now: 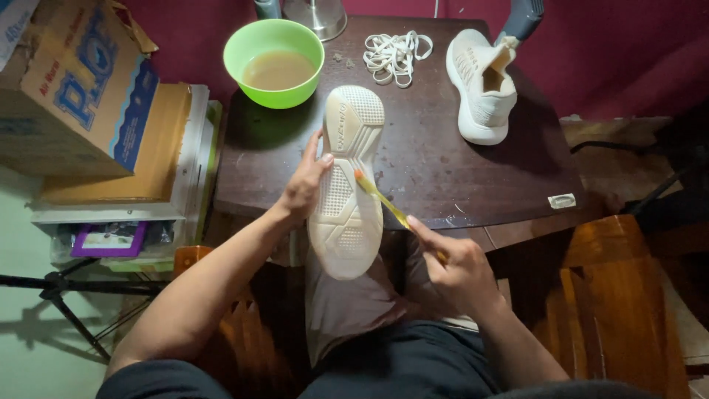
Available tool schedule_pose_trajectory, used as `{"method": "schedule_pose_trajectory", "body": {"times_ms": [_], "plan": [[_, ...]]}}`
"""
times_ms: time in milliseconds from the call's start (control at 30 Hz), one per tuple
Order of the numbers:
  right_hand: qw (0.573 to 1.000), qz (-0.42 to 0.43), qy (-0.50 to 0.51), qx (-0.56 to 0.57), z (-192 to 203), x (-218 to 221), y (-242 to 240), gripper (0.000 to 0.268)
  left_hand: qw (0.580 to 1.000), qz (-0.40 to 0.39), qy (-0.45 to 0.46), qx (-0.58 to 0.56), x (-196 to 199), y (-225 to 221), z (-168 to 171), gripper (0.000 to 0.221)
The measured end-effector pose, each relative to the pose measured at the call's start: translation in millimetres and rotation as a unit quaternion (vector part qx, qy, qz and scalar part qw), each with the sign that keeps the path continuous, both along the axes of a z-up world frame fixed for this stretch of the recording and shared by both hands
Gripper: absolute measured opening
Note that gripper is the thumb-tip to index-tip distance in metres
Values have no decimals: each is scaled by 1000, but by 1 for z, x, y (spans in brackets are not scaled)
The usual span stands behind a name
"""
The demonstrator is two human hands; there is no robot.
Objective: Applying a liquid adhesive or cleaning solution to the sole and edges of a white sneaker using a small brush.
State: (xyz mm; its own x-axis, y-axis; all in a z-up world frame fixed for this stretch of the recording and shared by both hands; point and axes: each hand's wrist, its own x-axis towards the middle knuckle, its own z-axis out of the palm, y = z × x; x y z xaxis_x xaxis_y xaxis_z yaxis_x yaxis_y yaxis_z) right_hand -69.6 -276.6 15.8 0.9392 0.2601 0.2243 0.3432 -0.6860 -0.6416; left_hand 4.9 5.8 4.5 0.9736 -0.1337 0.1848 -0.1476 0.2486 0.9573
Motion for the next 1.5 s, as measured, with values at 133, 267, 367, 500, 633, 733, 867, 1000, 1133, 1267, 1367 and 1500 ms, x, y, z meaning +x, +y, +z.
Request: {"method": "schedule_pose_trajectory", "body": {"times_ms": [133, 267, 367, 500, 633, 733, 867, 1000, 1133, 1267, 1367, 1500], "plan": [[998, -11, 42, -41, -10, -24, -17, 59, 999, 23, -11, -35, 24, 12, -26, 70], [998, 42, 20, 50, -33, -18, -13, 61, 999, 10, -33, -24, 22, 7, -29, 81], [994, 15, -30, 101, -15, -7, 22, 61, 996, 51, -75, 1, -9, -22, -14, 73], [993, 11, -18, 116, 0, 0, 38, 52, 996, 52, -59, -45, -11, -28, -10, 71], [993, -5, -12, 116, -1, -10, 31, 54, 987, 95, -127, 3, -1, -13, -3, 68], [996, -17, 5, 85, -30, -15, 3, 58, 983, 111, -143, 8, 9, -4, -22, 68], [996, -34, 14, 83, -39, -20, -11, 58, 983, 101, -154, 0, 8, -14, -31, 69], [997, -6, -31, 68, -29, -2, 16, 60, 981, 98, -170, 12, 30, -2, -70, 70], [992, 2, -44, 118, -39, 18, 31, 54, 982, 84, -167, -42, 20, -6, -45, 72], [987, 17, -55, 152, -8, 21, 52, 51, 987, 56, -135, -61, -1, -18, -21, 74], [988, 7, -32, 149, 5, 6, 49, 48, 989, 97, -107, 25, 2, -4, -20, 66], [990, -6, 8, 142, -25, -11, 18, 52, 988, 110, -97, 39, 2, -1, -24, 66]]}}
